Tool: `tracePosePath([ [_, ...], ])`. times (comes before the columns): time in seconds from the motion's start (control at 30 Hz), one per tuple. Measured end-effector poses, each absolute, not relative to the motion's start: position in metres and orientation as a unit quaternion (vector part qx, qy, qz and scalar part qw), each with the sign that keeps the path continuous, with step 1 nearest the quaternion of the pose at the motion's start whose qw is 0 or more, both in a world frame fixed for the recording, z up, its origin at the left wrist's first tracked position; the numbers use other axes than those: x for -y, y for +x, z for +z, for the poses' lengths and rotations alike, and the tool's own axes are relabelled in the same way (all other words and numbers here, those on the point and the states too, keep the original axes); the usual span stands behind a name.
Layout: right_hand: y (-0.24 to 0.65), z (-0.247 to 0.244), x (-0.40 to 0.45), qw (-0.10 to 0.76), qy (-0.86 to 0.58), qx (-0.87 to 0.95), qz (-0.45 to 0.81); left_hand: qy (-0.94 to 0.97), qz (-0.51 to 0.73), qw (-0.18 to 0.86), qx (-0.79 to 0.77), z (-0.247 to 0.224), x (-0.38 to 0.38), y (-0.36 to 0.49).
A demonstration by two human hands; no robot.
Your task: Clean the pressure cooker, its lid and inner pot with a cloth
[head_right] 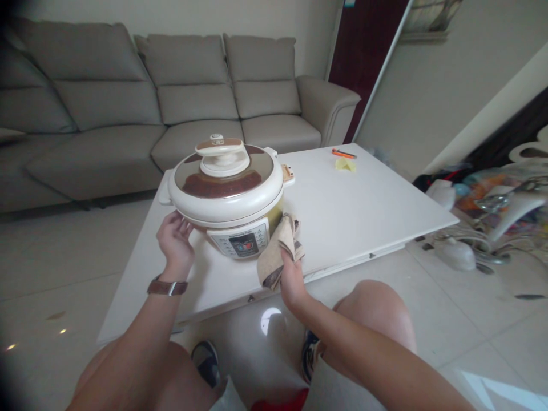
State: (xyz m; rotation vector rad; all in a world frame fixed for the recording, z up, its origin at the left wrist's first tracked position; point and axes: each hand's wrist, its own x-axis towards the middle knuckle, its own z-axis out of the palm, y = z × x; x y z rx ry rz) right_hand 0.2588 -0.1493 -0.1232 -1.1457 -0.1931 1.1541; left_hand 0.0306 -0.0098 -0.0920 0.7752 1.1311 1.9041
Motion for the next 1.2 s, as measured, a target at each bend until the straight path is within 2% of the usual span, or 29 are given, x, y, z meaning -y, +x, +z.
tracePosePath([
  [0.2,0.2599,-0.1256,0.1493,0.681,-0.509,0.143,0.507,0.317,0.743,0.378,-0.453,-0.0944,0.0092,0.0294],
  [1.2,0.2632,-0.1323,0.1478,0.668,-0.521,0.117,0.518,0.324,0.743,0.366,-0.458,-0.0946,0.0096,0.0304],
])
